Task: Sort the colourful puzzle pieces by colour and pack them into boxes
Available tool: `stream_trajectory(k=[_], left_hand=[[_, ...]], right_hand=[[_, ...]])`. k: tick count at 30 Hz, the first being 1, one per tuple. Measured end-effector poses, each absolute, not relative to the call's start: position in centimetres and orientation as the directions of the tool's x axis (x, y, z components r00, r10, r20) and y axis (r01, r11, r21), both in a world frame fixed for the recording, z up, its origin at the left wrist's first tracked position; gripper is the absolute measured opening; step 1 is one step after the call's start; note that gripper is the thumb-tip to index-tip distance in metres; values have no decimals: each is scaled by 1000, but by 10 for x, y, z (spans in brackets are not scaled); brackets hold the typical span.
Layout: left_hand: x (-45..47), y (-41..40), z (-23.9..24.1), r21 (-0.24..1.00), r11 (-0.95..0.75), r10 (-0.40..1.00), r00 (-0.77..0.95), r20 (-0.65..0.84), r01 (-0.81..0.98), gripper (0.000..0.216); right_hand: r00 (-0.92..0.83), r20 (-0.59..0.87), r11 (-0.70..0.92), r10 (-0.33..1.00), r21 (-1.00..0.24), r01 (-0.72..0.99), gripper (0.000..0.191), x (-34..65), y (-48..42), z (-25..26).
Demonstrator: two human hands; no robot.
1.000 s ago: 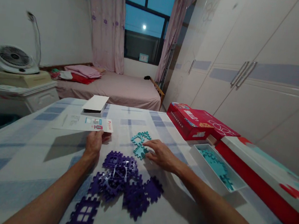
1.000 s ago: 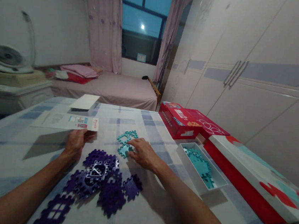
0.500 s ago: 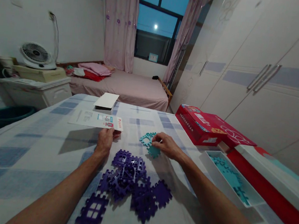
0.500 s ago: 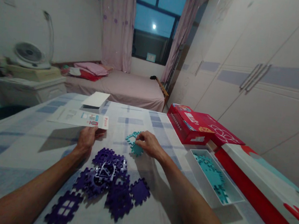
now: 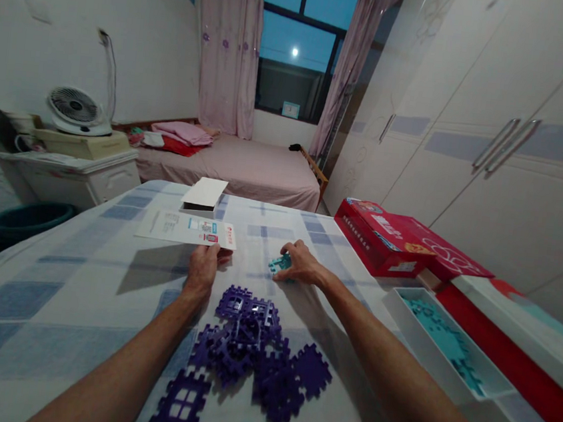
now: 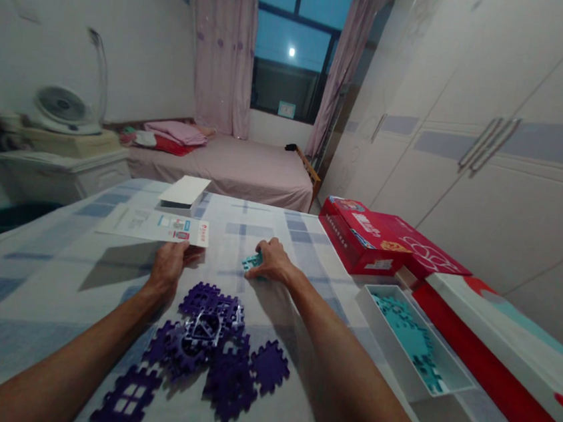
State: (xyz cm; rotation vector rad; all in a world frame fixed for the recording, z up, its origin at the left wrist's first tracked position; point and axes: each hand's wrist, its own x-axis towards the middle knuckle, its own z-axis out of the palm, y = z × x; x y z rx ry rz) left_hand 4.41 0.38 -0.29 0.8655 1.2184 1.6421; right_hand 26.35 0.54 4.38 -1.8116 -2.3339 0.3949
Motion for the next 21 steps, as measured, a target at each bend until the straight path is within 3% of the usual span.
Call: stream_trajectory(k=[3,8,13,17,21], left_hand=[[44,4,-3,966,-104,935,-355,14,-236,13],[43,4,-4,969,-97,936,-353,11,-227,15],[42,4,-4,968,-95,939,-344,10,-230,16],[43,2,-2,972,-78,942,-335,-1,-223,14],[42,-1,1,974,-72,944,-330,-3,-214,15]], right_hand=[[-291,67,297,954,-332,895,44,262,-3,41],[-274,113,296,955,-297,908,53,260,-14,34],[-134,121,157,984,-207,966,44,264,-16,30],[-96,154,134,983,-263,955,36,267,-21,28],[-50,254,146,966,-377,914,43,263,-25,23]])
